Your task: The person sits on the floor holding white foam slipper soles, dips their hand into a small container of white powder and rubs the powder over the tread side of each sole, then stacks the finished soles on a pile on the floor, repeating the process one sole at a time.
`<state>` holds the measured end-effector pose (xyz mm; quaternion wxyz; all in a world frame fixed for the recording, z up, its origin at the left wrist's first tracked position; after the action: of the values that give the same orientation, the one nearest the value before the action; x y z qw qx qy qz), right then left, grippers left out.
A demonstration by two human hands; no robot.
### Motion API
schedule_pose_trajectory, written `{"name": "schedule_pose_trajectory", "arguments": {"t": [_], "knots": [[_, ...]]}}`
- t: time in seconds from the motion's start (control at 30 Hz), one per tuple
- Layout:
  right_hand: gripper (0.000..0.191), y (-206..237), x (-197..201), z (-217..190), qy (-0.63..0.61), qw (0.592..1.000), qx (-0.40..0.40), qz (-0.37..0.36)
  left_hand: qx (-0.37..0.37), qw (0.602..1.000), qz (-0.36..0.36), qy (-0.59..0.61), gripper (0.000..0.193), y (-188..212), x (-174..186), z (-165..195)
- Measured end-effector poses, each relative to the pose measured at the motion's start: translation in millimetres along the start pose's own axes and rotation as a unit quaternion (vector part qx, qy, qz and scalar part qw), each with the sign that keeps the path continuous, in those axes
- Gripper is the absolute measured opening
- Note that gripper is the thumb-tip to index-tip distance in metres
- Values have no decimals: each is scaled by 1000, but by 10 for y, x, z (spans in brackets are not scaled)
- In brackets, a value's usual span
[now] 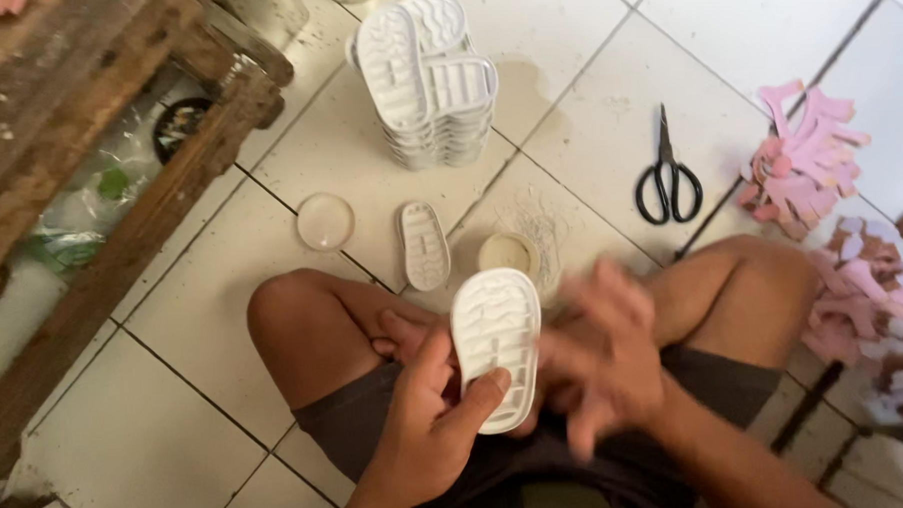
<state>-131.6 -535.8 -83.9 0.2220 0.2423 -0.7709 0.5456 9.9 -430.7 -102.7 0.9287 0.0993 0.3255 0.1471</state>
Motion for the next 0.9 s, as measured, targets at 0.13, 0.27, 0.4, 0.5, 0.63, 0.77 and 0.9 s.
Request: {"name": "schedule_pose_trajectory", "arguments": {"t": [0.13,0.27,0.4,0.5,0.63,0.77,0.9], "knots": [[89,29,23,4,-27,999,-37,-21,-21,999,-10,-33,46,-12,-164,24],[77,94,-50,62,28,982,-130,-133,-134,971,3,-199,36,-75,-243,247],[70,169,-117,-247,46,980,-94,-168,-198,964,62,-164,41,-78,-205,460],[76,323,-235,-388,-152,960,-135,-190,-351,858,74,-369,39,-12,-432,624],[71,657,-523,-79,-410,801,-344,-268,-304,888,22,-343,33,-152,-397,587],[59,546,-819,611,-128,891,-264,-347,-279,946,111,-119,47,-117,237,804],[71,326,-1101,846,121,926,-91,-345,-267,920,194,211,33,-86,718,651]]}}
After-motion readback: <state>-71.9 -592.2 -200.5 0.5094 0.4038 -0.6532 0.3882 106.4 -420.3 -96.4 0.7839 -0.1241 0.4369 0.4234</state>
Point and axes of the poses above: each hand's wrist, its own y-axis away from the middle knuckle, its own x-axis out of the back of the hand, z = x × y, the point moved 7 cm from there along -y, towards the middle knuckle, and after that the axes turned 10 degrees about y, right-handed, at the moved point
